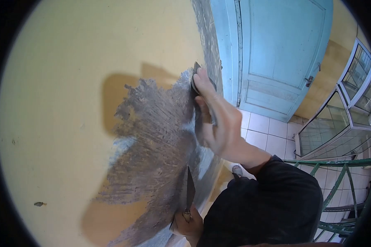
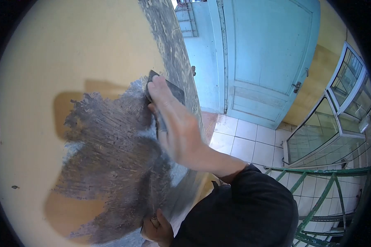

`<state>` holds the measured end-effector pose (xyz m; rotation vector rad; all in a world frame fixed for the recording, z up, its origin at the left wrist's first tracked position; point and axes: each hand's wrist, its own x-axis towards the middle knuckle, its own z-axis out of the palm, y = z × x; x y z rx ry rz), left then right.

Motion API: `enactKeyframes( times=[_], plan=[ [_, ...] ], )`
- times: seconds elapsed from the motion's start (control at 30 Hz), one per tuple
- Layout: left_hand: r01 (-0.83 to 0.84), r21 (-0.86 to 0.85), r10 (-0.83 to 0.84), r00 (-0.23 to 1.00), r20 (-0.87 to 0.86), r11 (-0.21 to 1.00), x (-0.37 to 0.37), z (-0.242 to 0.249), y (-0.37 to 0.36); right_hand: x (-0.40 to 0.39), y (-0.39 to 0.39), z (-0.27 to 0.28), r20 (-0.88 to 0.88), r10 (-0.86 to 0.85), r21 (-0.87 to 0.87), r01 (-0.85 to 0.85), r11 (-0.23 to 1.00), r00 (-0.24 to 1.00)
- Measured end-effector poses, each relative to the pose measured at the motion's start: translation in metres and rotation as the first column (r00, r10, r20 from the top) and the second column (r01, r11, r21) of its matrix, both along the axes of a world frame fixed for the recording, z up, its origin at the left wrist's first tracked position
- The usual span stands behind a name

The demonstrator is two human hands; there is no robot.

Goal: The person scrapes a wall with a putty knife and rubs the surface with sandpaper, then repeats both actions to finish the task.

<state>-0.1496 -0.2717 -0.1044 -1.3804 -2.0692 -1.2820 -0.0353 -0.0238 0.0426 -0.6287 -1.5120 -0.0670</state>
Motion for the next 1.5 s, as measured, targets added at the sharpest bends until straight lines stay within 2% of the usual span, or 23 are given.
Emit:
enactKeyframes(
  times=[0.03, 0.1, 0.13, 0.2, 0.23, 0.33, 0.43, 0.47, 0.53, 0.57, 0.63, 0.7, 0.77, 0.8, 0.9, 1.03, 1.2, 1.27, 1.3, 1.33, 1.4, 1.43, 1.5],
  plan=[
    [-0.003, -0.001, 0.003, 1.0, -0.003, 1.0, 0.0, 0.002, -0.002, 0.009, 0.0, 0.002, -0.068, 0.036, -0.116, -0.043, 0.992, 0.997],
    [-0.045, -0.087, 0.045, 0.999, 0.006, 0.995, 0.002, 0.005, -0.006, 0.018, 0.03, 0.0, -0.165, -0.142, -0.121, 0.123, 0.985, 0.976],
    [-0.047, -0.087, 0.048, 0.999, 0.012, 0.995, 0.003, 0.005, -0.005, 0.017, 0.038, 0.004, -0.159, -0.14, -0.12, 0.121, 0.985, 0.977],
    [-0.02, -0.041, 0.021, 1.0, 0.014, 0.999, 0.002, 0.003, -0.002, 0.008, 0.047, 0.008, -0.282, -0.016, -0.279, -0.066, 0.958, 0.959],
    [-0.017, -0.035, 0.017, 1.0, 0.01, 0.999, 0.001, -0.001, 0.0, -0.001, 0.058, -0.004, -0.331, 0.098, -0.205, -0.173, 0.963, 0.938],
    [-0.028, 0.074, 0.03, 0.999, -0.023, 0.997, 0.0, -0.009, 0.002, -0.006, 0.07, -0.022, -0.189, 0.066, -0.009, -0.069, 0.998, 0.98],
    [-0.024, -0.017, 0.024, 1.0, -0.008, 1.0, -0.001, -0.008, -0.003, -0.004, 0.067, -0.025, -0.122, 0.054, 0.0, -0.055, 0.999, 0.991],
    [-0.024, 0.013, 0.024, 0.999, -0.022, 1.0, -0.003, -0.013, -0.003, -0.006, 0.062, -0.024, -0.122, 0.055, 0.0, -0.055, 0.998, 0.991],
    [-0.022, 0.043, 0.023, 0.999, -0.034, 0.999, -0.004, -0.018, 0.0, -0.011, 0.044, -0.018, -0.03, 0.118, 0.181, -0.111, 0.977, 0.993],
    [-0.04, 0.07, 0.044, 0.997, -0.057, 0.997, -0.003, -0.019, 0.001, -0.008, 0.042, -0.018, 0.024, 0.139, 0.205, -0.141, 0.969, 0.99],
    [-0.062, 0.089, 0.069, 0.995, -0.078, 0.994, -0.002, -0.018, 0.0, 0.0, 0.058, -0.02, 0.03, 0.096, 0.167, -0.099, 0.981, 0.995],
    [-0.084, 0.007, 0.084, 0.991, -0.107, 0.996, -0.002, -0.014, -0.005, -0.001, 0.058, -0.021, 0.034, 0.055, 0.127, -0.059, 0.99, 0.998],
    [-0.104, -0.011, 0.102, 0.989, -0.106, 0.995, -0.002, -0.017, -0.007, -0.007, 0.047, -0.014, -0.054, 0.047, -0.02, -0.048, 0.999, 0.997],
    [-0.119, -0.027, 0.116, 0.987, -0.109, 0.992, -0.002, -0.017, -0.007, -0.01, 0.039, -0.012, -0.052, 0.046, -0.022, -0.047, 0.999, 0.998],
    [-0.078, 0.033, 0.081, 0.993, -0.082, 0.996, -0.002, -0.014, -0.002, -0.017, 0.028, -0.012, 0.022, 0.085, 0.16, -0.087, 0.983, 0.996],
    [-0.117, 0.028, 0.116, 0.993, 0.027, 0.993, 0.0, -0.024, -0.006, -0.005, 0.06, -0.013, -0.025, -0.069, 0.012, 0.069, 0.998, 0.997],
    [-0.122, 0.02, 0.12, 0.99, 0.074, 0.992, 0.008, -0.007, 0.001, -0.023, 0.017, -0.002, -0.041, -0.024, 0.064, 0.027, 0.998, 0.999],
    [-0.118, -0.031, 0.12, 0.99, 0.071, 0.993, 0.005, -0.012, -0.004, -0.021, 0.018, -0.003, -0.009, -0.13, 0.132, 0.13, 0.983, 0.992],
    [-0.119, -0.075, 0.124, 0.99, 0.068, 0.99, 0.004, -0.014, -0.008, -0.013, 0.023, 0.001, 0.037, -0.188, -0.008, 0.189, 0.982, 0.981],
    [-0.119, -0.078, 0.125, 0.99, 0.071, 0.99, 0.003, -0.014, -0.01, -0.013, 0.026, 0.008, 0.041, -0.187, -0.01, 0.188, 0.982, 0.981],
    [-0.125, -0.116, 0.131, 0.991, 0.04, 0.985, 0.004, -0.012, -0.009, -0.011, 0.03, 0.017, 0.064, -0.221, -0.262, 0.231, 0.937, 0.973],
    [-0.118, -0.115, 0.123, 0.991, 0.042, 0.986, 0.005, -0.009, -0.006, -0.014, 0.02, 0.011, 0.06, -0.202, -0.004, 0.203, 0.979, 0.977],
    [-0.099, -0.015, 0.1, 0.994, 0.038, 0.995, 0.007, -0.002, -0.001, -0.022, -0.003, 0.011, 0.035, -0.135, -0.034, 0.136, 0.99, 0.99]
  ],
)
